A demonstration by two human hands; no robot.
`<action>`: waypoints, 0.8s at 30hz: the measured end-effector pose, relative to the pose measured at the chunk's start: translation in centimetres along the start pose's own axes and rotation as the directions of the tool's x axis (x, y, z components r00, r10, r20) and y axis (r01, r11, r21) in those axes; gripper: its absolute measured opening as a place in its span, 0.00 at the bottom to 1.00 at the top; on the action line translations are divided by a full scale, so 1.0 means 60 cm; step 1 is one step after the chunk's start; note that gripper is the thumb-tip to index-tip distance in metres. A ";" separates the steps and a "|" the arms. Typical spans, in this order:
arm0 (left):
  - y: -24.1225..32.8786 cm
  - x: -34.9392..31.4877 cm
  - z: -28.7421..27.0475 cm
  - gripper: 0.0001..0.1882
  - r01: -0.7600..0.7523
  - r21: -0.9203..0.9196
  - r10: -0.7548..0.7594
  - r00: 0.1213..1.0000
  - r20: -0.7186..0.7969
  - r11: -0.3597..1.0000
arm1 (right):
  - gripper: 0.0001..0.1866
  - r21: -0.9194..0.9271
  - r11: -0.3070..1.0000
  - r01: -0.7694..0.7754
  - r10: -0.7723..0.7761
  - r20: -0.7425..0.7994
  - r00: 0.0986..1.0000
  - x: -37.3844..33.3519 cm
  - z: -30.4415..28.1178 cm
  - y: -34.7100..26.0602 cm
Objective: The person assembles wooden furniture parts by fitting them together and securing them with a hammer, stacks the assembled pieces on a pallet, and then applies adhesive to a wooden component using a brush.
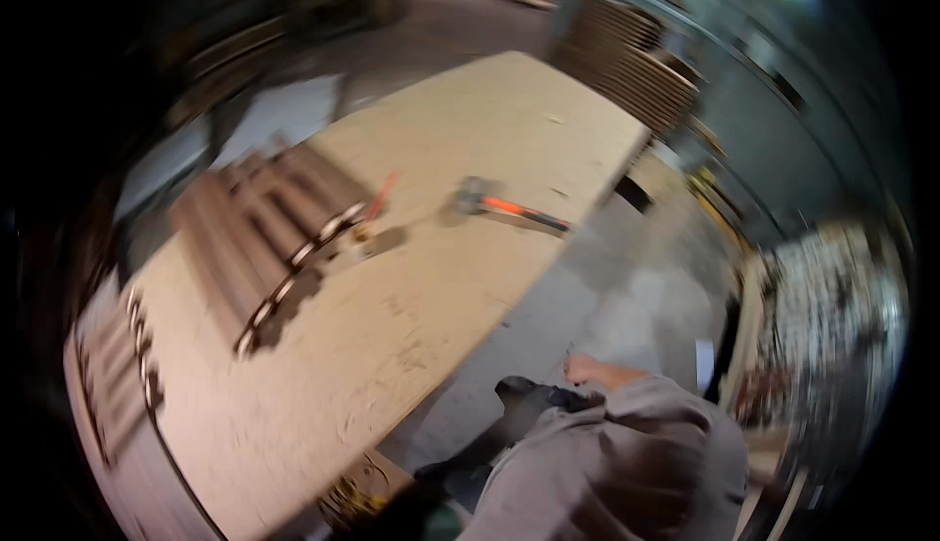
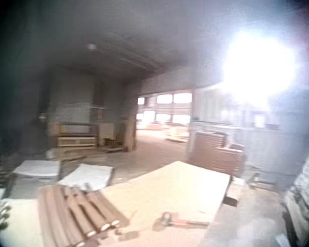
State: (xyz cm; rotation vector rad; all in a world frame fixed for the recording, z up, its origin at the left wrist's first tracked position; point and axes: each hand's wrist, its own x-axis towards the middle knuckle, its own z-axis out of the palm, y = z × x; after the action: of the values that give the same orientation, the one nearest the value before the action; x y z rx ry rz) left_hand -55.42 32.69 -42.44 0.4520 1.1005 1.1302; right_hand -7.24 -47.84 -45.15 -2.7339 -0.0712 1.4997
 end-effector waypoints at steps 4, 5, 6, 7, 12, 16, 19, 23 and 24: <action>-0.084 -0.023 0.219 0.21 -0.027 0.145 0.015 0.997 0.081 0.989 | 0.18 -0.087 0.994 0.064 -0.068 -0.053 0.996 -0.029 0.090 0.069; -0.067 -0.007 0.237 0.20 -0.049 0.142 0.035 0.994 0.106 0.989 | 0.19 -0.054 0.995 0.085 -0.090 -0.113 0.989 -0.036 0.127 0.004; -0.084 -0.018 0.259 0.19 -0.051 0.150 0.030 0.990 0.137 0.987 | 0.20 -0.027 0.997 0.076 -0.078 -0.076 0.994 -0.055 0.137 0.000; -0.128 -0.035 0.317 0.17 -0.029 0.181 -0.010 0.978 0.210 0.983 | 0.20 0.053 0.998 0.029 -0.026 -0.052 0.998 -0.091 0.174 0.025; -0.140 -0.170 0.395 0.11 -0.130 0.156 0.071 0.940 0.334 0.979 | 0.20 0.080 0.975 0.207 -0.178 -0.273 0.945 -0.138 0.139 -0.057; -0.189 -0.332 0.467 0.08 -0.148 0.158 0.051 0.866 0.497 0.976 | 0.23 0.252 0.926 0.280 -0.209 -0.275 0.938 -0.119 0.162 -0.040; -0.240 -0.481 0.487 0.08 -0.149 0.148 0.030 0.796 0.604 0.978 | 0.24 0.580 0.727 0.367 -0.317 -0.191 0.929 -0.170 0.083 -0.081; -0.370 -0.714 0.503 0.12 -0.011 0.163 -0.129 0.567 0.814 0.986 | 0.34 0.993 -0.071 0.090 -0.480 -0.114 0.870 -0.231 -0.021 -0.082; -0.429 -0.707 0.489 0.13 0.051 0.186 -0.193 0.294 0.936 0.981 | 0.35 0.969 -0.246 -0.005 -0.520 -0.127 0.844 -0.247 -0.052 -0.053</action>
State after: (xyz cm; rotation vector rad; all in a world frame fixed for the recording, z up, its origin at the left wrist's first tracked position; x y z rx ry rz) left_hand -17.73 -8.98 -29.63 0.9697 0.0783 0.4278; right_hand -12.65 -45.40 -30.88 -0.9092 0.3415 0.9753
